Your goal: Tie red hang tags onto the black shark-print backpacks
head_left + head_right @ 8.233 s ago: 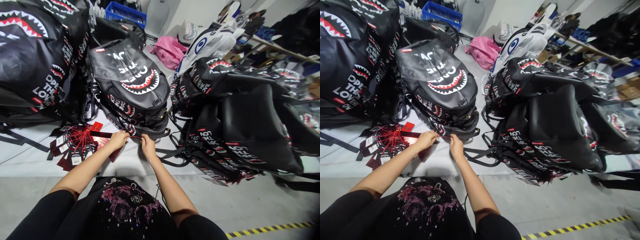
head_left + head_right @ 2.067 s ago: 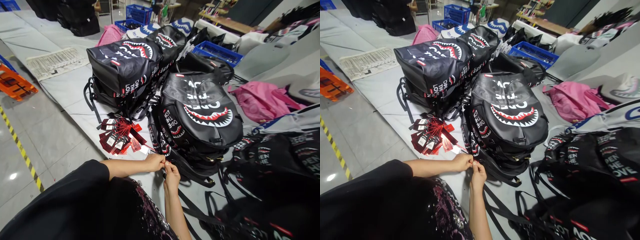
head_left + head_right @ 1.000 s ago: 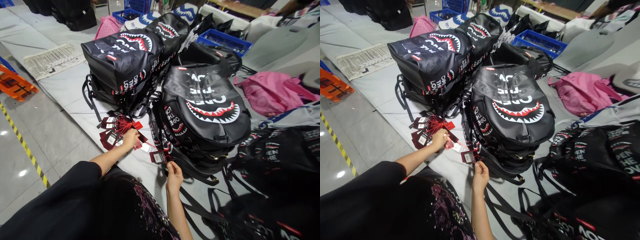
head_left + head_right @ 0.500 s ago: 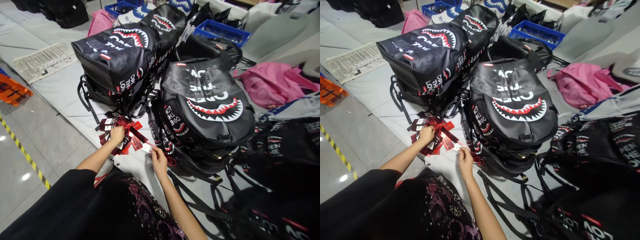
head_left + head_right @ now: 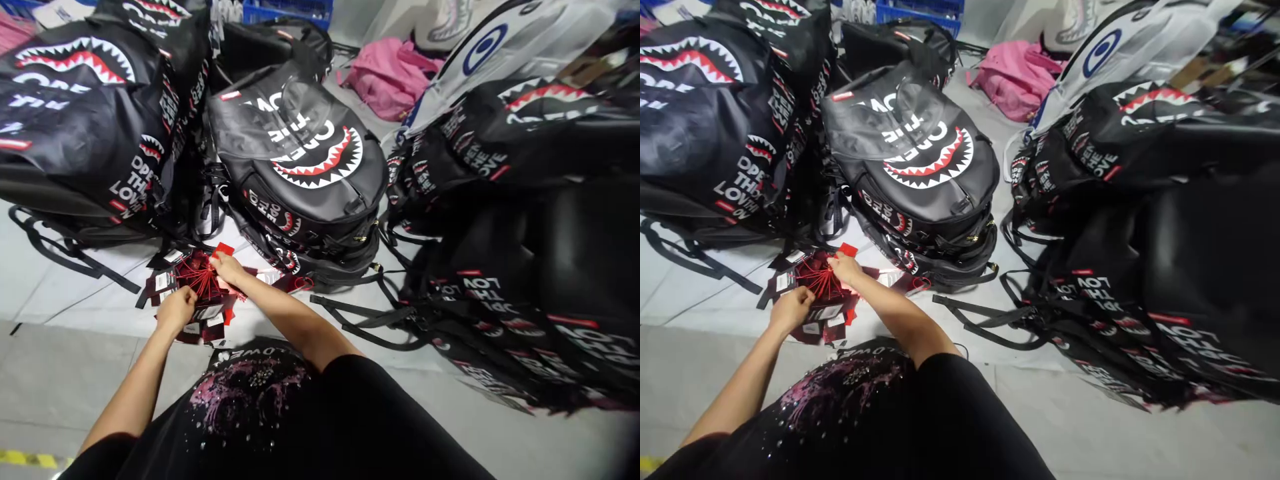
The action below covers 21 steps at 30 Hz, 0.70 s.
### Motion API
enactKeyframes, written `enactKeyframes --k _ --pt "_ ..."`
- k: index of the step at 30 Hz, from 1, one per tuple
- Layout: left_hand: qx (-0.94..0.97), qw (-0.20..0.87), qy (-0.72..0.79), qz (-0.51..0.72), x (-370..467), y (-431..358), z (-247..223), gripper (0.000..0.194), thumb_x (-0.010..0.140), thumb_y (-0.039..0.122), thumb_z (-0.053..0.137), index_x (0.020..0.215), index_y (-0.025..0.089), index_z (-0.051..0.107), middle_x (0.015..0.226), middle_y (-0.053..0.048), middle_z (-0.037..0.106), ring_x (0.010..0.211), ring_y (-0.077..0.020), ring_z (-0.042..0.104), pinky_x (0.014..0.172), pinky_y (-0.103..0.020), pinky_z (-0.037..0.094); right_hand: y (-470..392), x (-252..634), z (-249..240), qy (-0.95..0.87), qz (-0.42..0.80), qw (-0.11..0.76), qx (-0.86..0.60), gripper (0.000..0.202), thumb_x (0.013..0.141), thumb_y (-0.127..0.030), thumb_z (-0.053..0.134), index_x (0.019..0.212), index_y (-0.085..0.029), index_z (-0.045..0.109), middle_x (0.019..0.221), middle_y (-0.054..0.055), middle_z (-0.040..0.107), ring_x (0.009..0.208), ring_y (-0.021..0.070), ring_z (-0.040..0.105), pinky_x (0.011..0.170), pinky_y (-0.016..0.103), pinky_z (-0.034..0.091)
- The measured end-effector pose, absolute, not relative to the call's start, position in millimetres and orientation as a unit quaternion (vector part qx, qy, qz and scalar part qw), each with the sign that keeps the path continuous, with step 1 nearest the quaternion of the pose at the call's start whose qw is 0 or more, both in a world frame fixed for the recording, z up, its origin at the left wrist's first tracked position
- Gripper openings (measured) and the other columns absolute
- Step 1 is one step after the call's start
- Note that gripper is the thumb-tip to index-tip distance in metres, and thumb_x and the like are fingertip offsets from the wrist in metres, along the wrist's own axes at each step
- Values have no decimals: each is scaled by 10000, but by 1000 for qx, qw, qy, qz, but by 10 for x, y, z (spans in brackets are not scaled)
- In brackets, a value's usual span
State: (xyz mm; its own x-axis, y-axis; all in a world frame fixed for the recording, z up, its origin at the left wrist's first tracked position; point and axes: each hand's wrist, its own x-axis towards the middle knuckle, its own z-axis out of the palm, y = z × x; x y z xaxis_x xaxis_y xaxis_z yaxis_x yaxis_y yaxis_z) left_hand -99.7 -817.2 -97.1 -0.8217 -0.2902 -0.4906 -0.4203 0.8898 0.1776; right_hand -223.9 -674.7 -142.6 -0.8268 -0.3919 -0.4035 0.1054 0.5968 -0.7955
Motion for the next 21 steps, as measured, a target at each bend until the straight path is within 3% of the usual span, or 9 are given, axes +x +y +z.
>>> enactKeyframes --k 4,9,13,15,18,21 --pt "-177 232 942 165 -912 -8234 -899 195 855 404 458 864 261 590 809 15 693 753 -182 616 582 -252 329 -6510 -2262 -1376 827 -475 283 -99 450 930 -415 465 1304 -175 539 1326 78 575 1227 194 526 1052 286 366" --pt "-122 212 945 217 -1087 -7968 -846 201 859 415 457 835 246 563 702 32 651 661 -159 590 578 -243 321 -6527 -2087 -1286 847 -437 281 -111 575 789 -498 646 1295 -250 531 1147 42 668 1032 214 620 882 299 465" --pt "-84 209 950 217 -1157 -7865 -826 179 847 385 466 807 235 556 649 33 625 608 -150 570 571 -241 324 -6598 -2063 -1331 864 -419 272 -69 167 802 -261 629 949 -211 688 874 14 704 816 158 635 717 224 454" --pt "-76 223 950 206 -1102 -7922 -823 176 837 379 470 792 234 560 640 35 620 602 -147 565 566 -238 332 -6572 -2147 -1363 867 -426 254 -46 154 830 -159 539 852 -189 688 812 13 692 754 135 618 683 209 435" --pt "-77 237 942 223 -994 -8055 -816 199 819 403 485 785 232 579 634 37 623 594 -143 567 560 -231 364 -6462 -2286 -1344 869 -437 230 -10 208 863 -150 481 923 -176 677 863 21 691 779 133 610 698 210 430" --pt "-86 204 935 276 -997 -8066 -793 281 819 478 478 832 224 598 650 31 635 610 -145 573 581 -233 415 -6259 -2272 -1165 872 -442 209 -35 301 864 -284 561 1148 -203 618 961 24 689 869 165 610 761 239 441"
